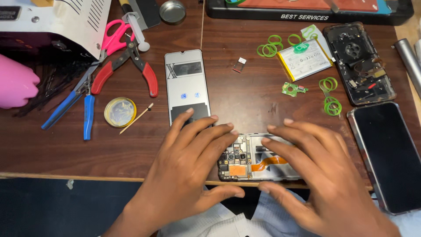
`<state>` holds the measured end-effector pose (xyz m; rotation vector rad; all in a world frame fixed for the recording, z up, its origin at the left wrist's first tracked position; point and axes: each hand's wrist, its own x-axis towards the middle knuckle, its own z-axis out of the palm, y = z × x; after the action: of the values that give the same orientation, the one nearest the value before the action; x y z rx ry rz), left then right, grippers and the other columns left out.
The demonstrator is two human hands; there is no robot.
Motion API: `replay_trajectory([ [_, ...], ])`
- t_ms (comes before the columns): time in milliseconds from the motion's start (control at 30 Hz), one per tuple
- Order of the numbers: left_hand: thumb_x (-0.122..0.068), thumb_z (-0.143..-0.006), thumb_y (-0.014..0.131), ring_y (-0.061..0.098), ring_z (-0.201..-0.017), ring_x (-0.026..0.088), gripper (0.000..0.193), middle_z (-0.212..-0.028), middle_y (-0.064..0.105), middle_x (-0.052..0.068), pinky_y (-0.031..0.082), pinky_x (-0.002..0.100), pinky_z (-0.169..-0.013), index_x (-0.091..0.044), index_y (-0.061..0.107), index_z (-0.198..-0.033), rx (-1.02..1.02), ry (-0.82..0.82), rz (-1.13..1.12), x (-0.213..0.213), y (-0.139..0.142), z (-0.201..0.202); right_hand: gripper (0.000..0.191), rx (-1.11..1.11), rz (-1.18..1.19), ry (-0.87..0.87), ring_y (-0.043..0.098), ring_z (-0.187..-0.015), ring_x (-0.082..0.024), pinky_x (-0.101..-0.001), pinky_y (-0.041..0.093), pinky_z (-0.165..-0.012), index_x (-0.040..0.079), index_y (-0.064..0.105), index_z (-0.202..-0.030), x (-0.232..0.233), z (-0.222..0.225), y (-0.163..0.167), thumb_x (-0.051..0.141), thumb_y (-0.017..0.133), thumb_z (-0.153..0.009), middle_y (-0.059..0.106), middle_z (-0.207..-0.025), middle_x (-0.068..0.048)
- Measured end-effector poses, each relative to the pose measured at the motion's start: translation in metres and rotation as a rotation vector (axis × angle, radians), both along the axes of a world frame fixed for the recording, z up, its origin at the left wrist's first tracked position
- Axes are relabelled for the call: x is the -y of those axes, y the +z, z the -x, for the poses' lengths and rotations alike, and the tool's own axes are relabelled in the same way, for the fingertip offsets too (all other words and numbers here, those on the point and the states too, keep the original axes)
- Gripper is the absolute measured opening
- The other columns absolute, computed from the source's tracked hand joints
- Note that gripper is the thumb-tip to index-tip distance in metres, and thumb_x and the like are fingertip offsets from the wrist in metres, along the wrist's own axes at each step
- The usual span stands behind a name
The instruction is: The person disassembles a smartphone, removes the battery and screen, and uses a soldering iron to work on the motherboard. They then reattach the battery connector and place the screen aside.
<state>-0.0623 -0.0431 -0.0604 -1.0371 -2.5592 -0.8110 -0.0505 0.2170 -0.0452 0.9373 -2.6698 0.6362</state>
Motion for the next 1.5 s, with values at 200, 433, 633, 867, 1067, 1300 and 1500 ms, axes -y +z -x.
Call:
replay_trajectory([
  [200,-0.056,-0.081,0.075,0.051,-0.132,0.033,0.066,-0.127,0.062,0.012,0.028,0.064,-0.116,-0.007,0.067,-0.125,-0.047,0.082,0.063,0.003,-0.006,0.003,0.064,0.05,-0.058,0.087,0.054,-0.128,-0.035,-0.0526,0.041,-0.105,0.004,0.066,-0.123,0.013,0.025,-0.006,0.047,0.079,-0.077,0.062,-0.128,-0.016],
  [433,-0.052,-0.086,0.075,0.055,-0.126,0.028,0.059,-0.12,0.064,0.008,0.031,0.062,-0.117,-0.004,0.072,-0.12,-0.058,0.07,0.058,0.012,-0.022,0.021,0.063,0.087,-0.008,0.054,0.061,-0.121,-0.035,-0.0502,0.047,-0.102,0.004,0.07,-0.12,0.021,0.039,-0.025,0.051,0.079,-0.078,0.064,-0.125,-0.017],
  [633,-0.051,-0.086,0.077,0.055,-0.125,0.028,0.053,-0.119,0.065,0.007,0.034,0.061,-0.114,-0.008,0.074,-0.116,-0.067,0.093,0.029,0.013,-0.025,0.029,0.058,0.063,-0.048,0.033,0.061,-0.124,-0.035,-0.0499,0.047,-0.104,0.01,0.073,-0.115,0.022,0.047,-0.032,0.057,0.076,-0.081,0.064,-0.126,-0.018],
  [867,-0.052,-0.087,0.077,0.054,-0.127,0.028,0.046,-0.124,0.063,0.006,0.037,0.059,-0.114,-0.013,0.076,-0.112,-0.071,0.066,0.033,0.019,-0.029,0.026,0.048,0.011,0.035,0.035,0.063,-0.122,-0.034,-0.0532,0.046,-0.108,0.01,0.073,-0.11,0.024,0.04,-0.031,0.042,0.081,-0.075,0.066,-0.118,-0.014],
  [1067,-0.053,-0.089,0.076,0.053,-0.13,0.028,0.05,-0.126,0.063,0.007,0.038,0.058,-0.116,-0.011,0.076,-0.115,-0.067,0.061,0.025,0.018,-0.034,0.018,0.029,-0.035,0.022,0.07,0.066,-0.109,-0.03,-0.0477,0.049,-0.096,0.013,0.076,-0.096,0.028,0.02,-0.035,0.032,0.084,-0.075,0.068,-0.104,-0.008],
  [1300,-0.044,-0.092,0.077,0.054,-0.13,0.027,0.044,-0.127,0.062,0.006,0.042,0.054,-0.117,-0.014,0.073,-0.124,-0.134,0.005,-0.029,0.025,-0.031,-0.003,0.034,-0.032,0.027,0.081,0.066,-0.104,-0.03,-0.0451,0.05,-0.089,0.009,0.074,-0.101,0.032,0.008,-0.033,0.027,0.084,-0.074,0.068,-0.103,-0.01],
  [1500,-0.038,-0.09,0.077,0.056,-0.129,0.028,0.034,-0.124,0.063,0.007,0.045,0.055,-0.114,-0.013,0.073,-0.113,-0.111,-0.014,-0.04,0.023,-0.025,-0.014,0.04,0.012,0.082,0.052,0.067,-0.105,-0.03,-0.0455,0.05,-0.089,0.005,0.069,-0.103,0.032,0.001,-0.029,0.026,0.084,-0.073,0.069,-0.106,-0.011],
])
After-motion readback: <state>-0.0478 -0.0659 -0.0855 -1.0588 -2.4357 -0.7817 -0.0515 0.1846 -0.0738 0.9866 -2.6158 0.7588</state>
